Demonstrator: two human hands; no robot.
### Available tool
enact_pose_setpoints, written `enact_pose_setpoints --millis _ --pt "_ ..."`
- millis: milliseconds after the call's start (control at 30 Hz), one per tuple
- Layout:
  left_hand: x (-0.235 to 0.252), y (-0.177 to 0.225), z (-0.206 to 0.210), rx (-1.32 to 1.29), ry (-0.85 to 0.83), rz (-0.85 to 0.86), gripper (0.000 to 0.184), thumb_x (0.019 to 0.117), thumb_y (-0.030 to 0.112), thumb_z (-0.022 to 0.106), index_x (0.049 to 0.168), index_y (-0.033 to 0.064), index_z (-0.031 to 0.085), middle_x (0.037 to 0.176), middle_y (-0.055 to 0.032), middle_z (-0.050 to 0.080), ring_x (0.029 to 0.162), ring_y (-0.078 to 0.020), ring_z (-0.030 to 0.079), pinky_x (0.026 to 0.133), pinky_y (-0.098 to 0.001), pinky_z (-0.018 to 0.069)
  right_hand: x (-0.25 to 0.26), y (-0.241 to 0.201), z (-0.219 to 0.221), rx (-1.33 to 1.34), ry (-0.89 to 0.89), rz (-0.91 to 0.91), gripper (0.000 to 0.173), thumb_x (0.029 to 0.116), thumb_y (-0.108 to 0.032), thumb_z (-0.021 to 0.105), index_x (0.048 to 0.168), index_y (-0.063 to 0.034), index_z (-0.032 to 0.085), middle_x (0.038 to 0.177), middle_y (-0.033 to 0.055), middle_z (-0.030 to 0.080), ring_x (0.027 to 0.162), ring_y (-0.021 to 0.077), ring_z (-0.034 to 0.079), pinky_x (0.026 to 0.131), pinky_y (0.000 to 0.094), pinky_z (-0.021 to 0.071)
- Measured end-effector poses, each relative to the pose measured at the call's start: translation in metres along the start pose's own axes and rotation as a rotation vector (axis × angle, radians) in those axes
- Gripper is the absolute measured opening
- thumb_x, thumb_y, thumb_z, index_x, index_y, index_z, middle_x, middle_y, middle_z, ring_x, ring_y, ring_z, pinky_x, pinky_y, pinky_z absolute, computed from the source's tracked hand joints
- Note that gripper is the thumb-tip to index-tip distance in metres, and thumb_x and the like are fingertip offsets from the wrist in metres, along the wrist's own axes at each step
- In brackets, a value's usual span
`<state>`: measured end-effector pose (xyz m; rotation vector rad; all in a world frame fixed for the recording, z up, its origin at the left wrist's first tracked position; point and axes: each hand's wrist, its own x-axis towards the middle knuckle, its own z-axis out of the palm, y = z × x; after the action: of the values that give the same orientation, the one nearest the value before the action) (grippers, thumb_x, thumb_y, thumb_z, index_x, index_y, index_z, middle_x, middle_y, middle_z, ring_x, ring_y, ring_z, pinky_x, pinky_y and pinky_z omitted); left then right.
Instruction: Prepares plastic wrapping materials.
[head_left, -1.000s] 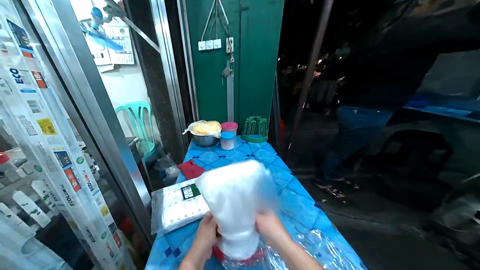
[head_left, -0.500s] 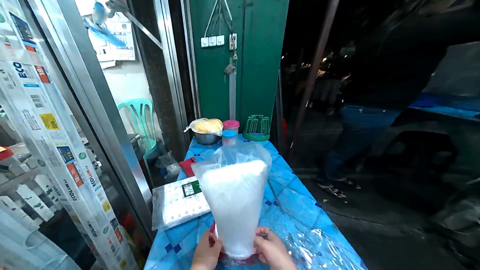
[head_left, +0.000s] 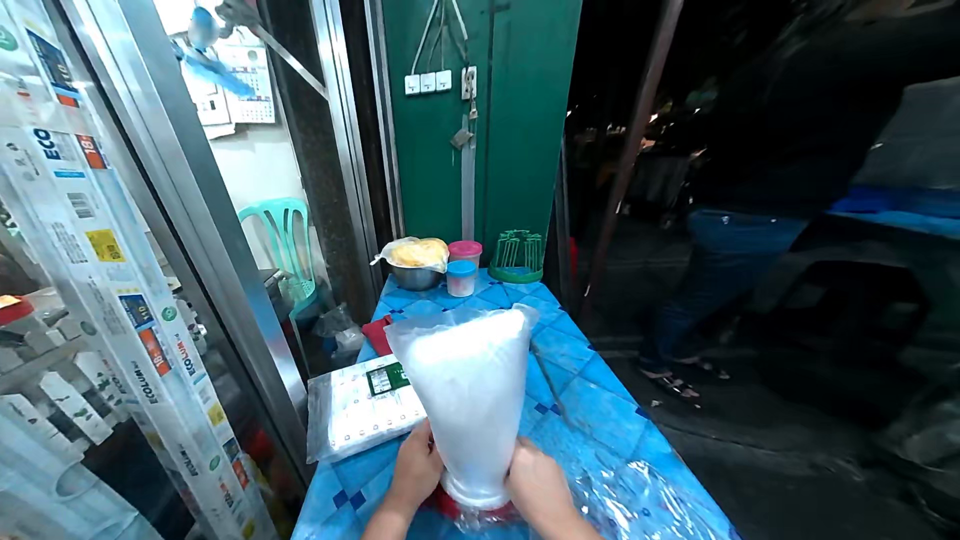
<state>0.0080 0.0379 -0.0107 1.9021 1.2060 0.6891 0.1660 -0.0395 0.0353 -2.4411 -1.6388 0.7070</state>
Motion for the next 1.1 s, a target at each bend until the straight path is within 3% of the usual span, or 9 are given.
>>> enact_pose_setpoints --millis 100,233,467,600,733,867,900,967,1100 --pt "0.014 -0.013 0.000 -0.100 -0.065 0.079 0.034 0.0995 0.011 0.053 0.126 -0.0081 0.064 0.130 -0.0234 0.061 0.126 -0.0284 0.056 0.112 -0.0404 0.0411 0.012 0.015 0.001 0.134 0.005 -0.106 0.042 0.0998 -0.008 0.056 0.140 0.0031 0.057 0.139 0.0264 0.058 0.126 0.0421 0.059 0.106 0.0551 0.0463" --pt "0.013 0.007 -0.002 -0.186 -0.053 -0.013 0.031 0.1014 0.006 0.053 0.127 -0.0092 0.062 0.130 -0.0231 0.063 0.125 -0.0253 0.057 0.111 -0.0392 0.0410 0.024 0.023 -0.008 0.290 -0.030 -0.143 0.035 0.1060 -0.020 0.050 0.129 0.0027 0.064 0.125 0.0263 0.066 0.122 0.0405 0.062 0.105 0.0570 0.0451" --pt "0.010 0.014 0.005 -0.173 -0.007 -0.088 0.029 0.1004 0.006 0.056 0.124 -0.0072 0.064 0.125 -0.0219 0.066 0.122 -0.0254 0.059 0.109 -0.0402 0.0424 0.047 0.034 0.005 0.396 -0.133 -0.201 0.042 0.1081 -0.019 0.046 0.143 0.0040 0.051 0.140 0.0259 0.057 0.135 0.0363 0.052 0.115 0.0531 0.0376" --pt "0.011 0.013 0.007 -0.049 -0.020 -0.137 0.034 0.1024 0.010 0.056 0.133 -0.0050 0.060 0.134 -0.0220 0.062 0.130 -0.0276 0.056 0.114 -0.0415 0.0394 0.058 0.045 0.037 0.685 -0.031 -0.199 0.043 0.1087 -0.013 0.040 0.148 0.0038 0.040 0.135 0.0253 0.060 0.128 0.0322 0.059 0.110 0.0476 0.0440" --pt "0.010 0.001 0.006 -0.046 -0.002 -0.151 0.034 0.1017 0.005 0.055 0.133 -0.0066 0.058 0.132 -0.0230 0.062 0.126 -0.0275 0.058 0.111 -0.0396 0.0419 0.049 0.041 0.027 0.694 -0.042 -0.108 0.041 0.1093 -0.011 0.041 0.148 0.0021 0.040 0.133 0.0256 0.060 0.125 0.0333 0.060 0.108 0.0478 0.0455" --pt "-0.016 -0.004 0.015 -0.340 0.251 -0.004 0.037 0.1019 0.002 0.048 0.136 -0.0116 0.052 0.131 -0.0258 0.060 0.119 -0.0273 0.061 0.103 -0.0388 0.0494 0.019 0.039 0.014 0.668 0.279 -0.132 0.041 0.1051 -0.009 0.047 0.144 0.0040 0.048 0.123 0.0287 0.063 0.107 0.0388 0.066 0.095 0.0519 0.0515" --pt "-0.027 -0.001 0.021 -0.340 0.271 0.014 0.038 0.1021 0.004 0.047 0.136 -0.0125 0.052 0.132 -0.0275 0.060 0.120 -0.0295 0.061 0.103 -0.0413 0.0494 0.012 0.037 0.021 0.678 0.338 -0.166 0.040 0.1046 -0.008 0.046 0.142 0.0062 0.051 0.126 0.0301 0.062 0.110 0.0401 0.065 0.098 0.0525 0.0508" --pt "-0.043 0.003 0.033 -0.233 0.207 0.016 0.040 0.1042 0.004 0.042 0.138 -0.0145 0.051 0.139 -0.0314 0.056 0.132 -0.0357 0.055 0.115 -0.0447 0.0402 0.000 0.031 0.041 0.657 0.345 -0.199 0.040 0.1058 -0.006 0.041 0.140 0.0116 0.053 0.137 0.0343 0.056 0.127 0.0456 0.057 0.110 0.0550 0.0431" --pt "-0.041 0.000 0.026 -0.067 0.096 0.008 0.039 0.1055 0.006 0.039 0.138 -0.0117 0.053 0.139 -0.0289 0.057 0.134 -0.0355 0.054 0.117 -0.0443 0.0382 0.001 0.028 0.072 0.641 0.476 -0.215 0.040 0.1051 -0.005 0.039 0.137 0.0140 0.054 0.131 0.0371 0.058 0.122 0.0499 0.059 0.106 0.0586 0.0453"
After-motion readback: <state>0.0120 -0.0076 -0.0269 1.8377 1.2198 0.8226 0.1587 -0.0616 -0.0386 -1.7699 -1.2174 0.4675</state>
